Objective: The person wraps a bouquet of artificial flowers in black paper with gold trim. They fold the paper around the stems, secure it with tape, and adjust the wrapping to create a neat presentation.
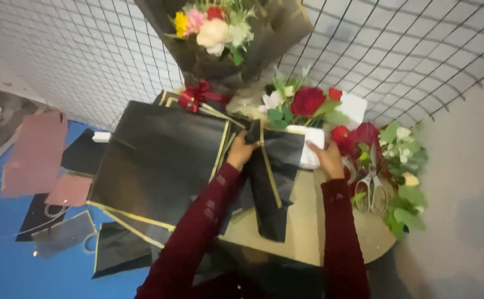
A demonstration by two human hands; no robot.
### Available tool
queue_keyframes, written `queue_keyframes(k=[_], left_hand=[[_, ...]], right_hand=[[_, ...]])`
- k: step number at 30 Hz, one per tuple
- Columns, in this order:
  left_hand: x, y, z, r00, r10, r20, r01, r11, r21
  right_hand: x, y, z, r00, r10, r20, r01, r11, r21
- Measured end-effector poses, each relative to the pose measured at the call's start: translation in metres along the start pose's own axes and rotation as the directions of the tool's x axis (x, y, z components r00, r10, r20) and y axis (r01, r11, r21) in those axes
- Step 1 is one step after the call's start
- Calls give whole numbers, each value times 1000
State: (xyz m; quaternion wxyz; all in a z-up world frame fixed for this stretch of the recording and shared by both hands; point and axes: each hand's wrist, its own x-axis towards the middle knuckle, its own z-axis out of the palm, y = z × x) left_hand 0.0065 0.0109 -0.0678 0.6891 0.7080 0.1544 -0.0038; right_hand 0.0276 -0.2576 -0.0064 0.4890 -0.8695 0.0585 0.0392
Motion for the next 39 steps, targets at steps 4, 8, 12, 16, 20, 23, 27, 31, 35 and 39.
queue_keyframes(k=[4, 8, 12, 16, 20, 23, 27, 31, 35, 39], left_hand=[[-25, 19, -7, 999, 26, 36, -24, 998, -58], [-16, 13, -4, 994, 78, 81, -68, 990, -122], [-18, 16, -8, 991, 120, 53, -104, 967, -233], [-28, 27, -5, 992, 118, 40, -102, 951, -292], [-27, 19, 0, 993, 113, 19, -107, 973, -206], [-13, -1, 10, 986, 164, 2, -162, 977, -142], [-28, 15, 15, 956, 292, -24, -284, 943, 175], [-39, 28, 24, 949, 315, -9, -306, 926, 222], [-47, 49, 32, 934, 352, 65, -357, 906, 229], [-21, 32, 41, 920, 353, 168, -388, 883, 265]], right_hand=[[-39, -39, 1, 996, 49, 81, -69, 962, 265], [-48, -37, -8, 999, 34, 8, -34, 920, 390], [-70, -52, -21, 998, -29, -63, 55, 884, 465], [-58, -36, -23, 971, 2, -238, 156, 748, 645], [-70, -32, -50, 921, -23, -389, 252, 796, 550], [-63, -14, -64, 902, -5, -431, 235, 844, 483], [-35, 26, -68, 866, 65, -495, 174, 890, 421], [-16, 61, -64, 817, 0, -577, 198, 939, 281], [-49, 7, -11, 532, -623, -574, 479, 780, -402], [-82, -27, 40, 582, -763, 283, 813, 560, -162]])
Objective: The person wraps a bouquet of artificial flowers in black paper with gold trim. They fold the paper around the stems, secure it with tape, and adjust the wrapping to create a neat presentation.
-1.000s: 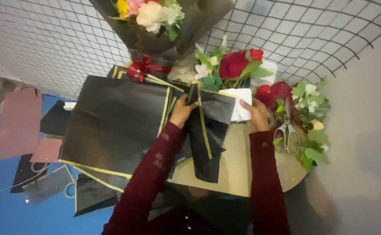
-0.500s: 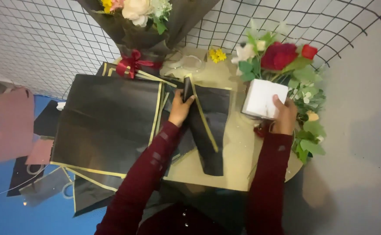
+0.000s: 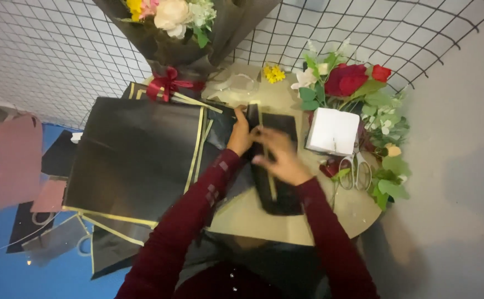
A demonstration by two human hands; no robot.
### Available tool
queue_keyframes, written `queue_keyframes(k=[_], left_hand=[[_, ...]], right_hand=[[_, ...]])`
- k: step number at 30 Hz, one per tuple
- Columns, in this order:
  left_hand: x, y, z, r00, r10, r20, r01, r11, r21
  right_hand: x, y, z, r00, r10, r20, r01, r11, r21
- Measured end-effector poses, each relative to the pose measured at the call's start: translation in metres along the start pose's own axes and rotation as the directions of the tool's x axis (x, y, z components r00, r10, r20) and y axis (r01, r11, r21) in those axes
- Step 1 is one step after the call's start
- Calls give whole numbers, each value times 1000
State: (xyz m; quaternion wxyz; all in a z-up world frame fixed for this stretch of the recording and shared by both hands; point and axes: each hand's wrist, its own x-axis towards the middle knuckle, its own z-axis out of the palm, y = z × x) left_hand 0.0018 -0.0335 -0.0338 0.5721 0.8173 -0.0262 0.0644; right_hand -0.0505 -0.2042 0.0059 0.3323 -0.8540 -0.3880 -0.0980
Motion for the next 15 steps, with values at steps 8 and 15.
queue_keyframes(k=[8, 15], left_hand=[[15, -7, 19, 962, 270, -33, -228, 867, 443], [-14, -17, 25, 922, 241, 303, -382, 443, 811]], right_hand=[[-18, 28, 4, 914, 268, 304, -292, 956, 36], [-25, 45, 12, 939, 174, 296, -174, 984, -27]])
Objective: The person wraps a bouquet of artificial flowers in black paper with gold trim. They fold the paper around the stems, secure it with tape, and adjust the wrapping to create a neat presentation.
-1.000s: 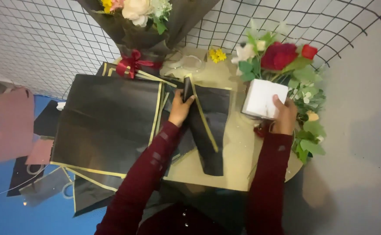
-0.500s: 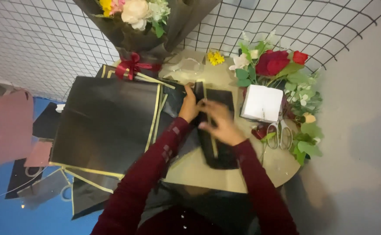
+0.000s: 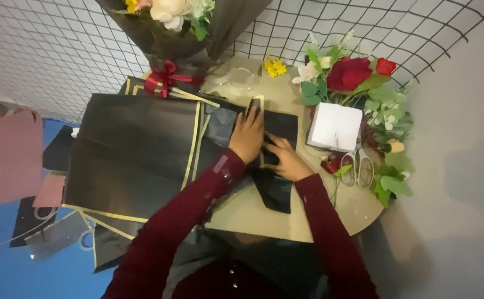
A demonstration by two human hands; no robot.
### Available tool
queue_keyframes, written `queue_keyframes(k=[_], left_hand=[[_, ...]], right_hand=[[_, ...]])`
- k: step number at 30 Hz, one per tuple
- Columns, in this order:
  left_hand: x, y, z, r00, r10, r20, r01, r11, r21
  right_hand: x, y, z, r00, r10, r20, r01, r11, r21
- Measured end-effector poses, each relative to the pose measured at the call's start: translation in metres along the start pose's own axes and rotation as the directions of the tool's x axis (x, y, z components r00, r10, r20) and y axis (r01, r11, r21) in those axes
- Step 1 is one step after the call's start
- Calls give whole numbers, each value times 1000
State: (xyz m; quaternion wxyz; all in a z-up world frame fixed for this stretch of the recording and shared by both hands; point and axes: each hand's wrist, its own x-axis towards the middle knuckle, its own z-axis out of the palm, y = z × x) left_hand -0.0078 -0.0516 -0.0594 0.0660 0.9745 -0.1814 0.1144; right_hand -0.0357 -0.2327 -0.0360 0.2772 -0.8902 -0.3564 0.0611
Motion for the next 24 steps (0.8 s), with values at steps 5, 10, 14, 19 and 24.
queue_keyframes(k=[5, 10, 14, 19, 24], left_hand=[[-17, -13, -45, 891, -61, 449, -6, 989, 146], [-20, -28, -31, 878, -51, 475, 44, 999, 25], [-21, -36, -14, 908, -38, 417, 63, 997, -46], [-22, -36, -14, 929, -29, 368, 63, 995, -81], [-23, -35, -12, 935, -56, 351, 87, 994, -72]], right_hand=[[1, 4, -8, 995, 17, 96, -24, 997, 68], [-1, -1, -22, 994, 0, 109, -19, 985, 169], [-2, -12, -34, 990, 117, 83, -141, 903, 406], [-12, -5, -37, 981, 164, 101, -192, 797, 573], [-12, -36, -33, 925, 353, 143, -367, 725, 583]])
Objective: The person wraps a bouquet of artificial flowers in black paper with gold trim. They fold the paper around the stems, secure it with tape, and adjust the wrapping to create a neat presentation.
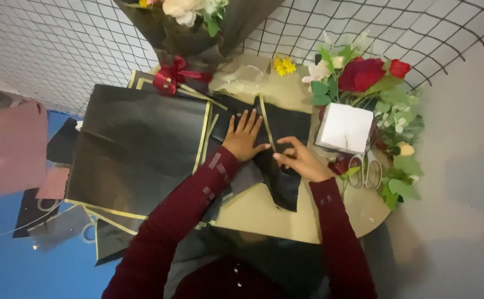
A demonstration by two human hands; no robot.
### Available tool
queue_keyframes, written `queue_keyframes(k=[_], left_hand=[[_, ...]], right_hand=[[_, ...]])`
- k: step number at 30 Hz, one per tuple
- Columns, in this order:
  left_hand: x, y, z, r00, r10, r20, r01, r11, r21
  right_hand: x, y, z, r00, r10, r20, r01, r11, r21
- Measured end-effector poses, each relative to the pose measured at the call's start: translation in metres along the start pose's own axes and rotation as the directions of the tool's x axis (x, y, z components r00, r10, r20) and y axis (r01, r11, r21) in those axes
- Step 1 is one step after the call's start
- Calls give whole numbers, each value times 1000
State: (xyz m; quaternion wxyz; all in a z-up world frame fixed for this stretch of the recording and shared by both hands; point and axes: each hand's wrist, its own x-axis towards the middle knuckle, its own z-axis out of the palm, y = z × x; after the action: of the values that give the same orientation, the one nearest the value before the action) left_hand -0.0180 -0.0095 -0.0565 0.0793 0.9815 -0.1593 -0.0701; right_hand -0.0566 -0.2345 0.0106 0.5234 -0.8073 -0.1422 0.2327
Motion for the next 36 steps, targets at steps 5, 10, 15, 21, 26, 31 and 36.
queue_keyframes(k=[5, 10, 15, 21, 26, 31, 36], left_hand=[[-3, 2, 0, 1000, -3, -22, 3, 1000, 4], [-4, 4, -5, 1000, -20, -16, 20, 999, 27], [-4, 4, -3, 1000, -23, -19, 24, 1000, 21], [-8, 5, -11, 1000, -12, -6, 12, 999, 40], [-12, 13, -18, 1000, 16, -13, -15, 998, 60], [-15, 17, -21, 1000, 14, -11, -13, 998, 62], [-6, 12, -8, 999, 19, -42, -18, 999, 35]], right_hand=[[-21, -29, 23, 979, 201, -14, -186, 926, 330], [-18, -19, 38, 913, 406, 47, -371, 776, 510], [-10, 11, 19, 881, 400, 252, -454, 864, 218], [-25, 0, 9, 981, 188, 42, -138, 839, -527], [-23, -19, 15, 976, 117, -181, -188, 873, -450], [-10, -12, 20, 988, 130, -88, -157, 781, -605], [12, -8, 4, 960, 258, 105, -137, 766, -628]])
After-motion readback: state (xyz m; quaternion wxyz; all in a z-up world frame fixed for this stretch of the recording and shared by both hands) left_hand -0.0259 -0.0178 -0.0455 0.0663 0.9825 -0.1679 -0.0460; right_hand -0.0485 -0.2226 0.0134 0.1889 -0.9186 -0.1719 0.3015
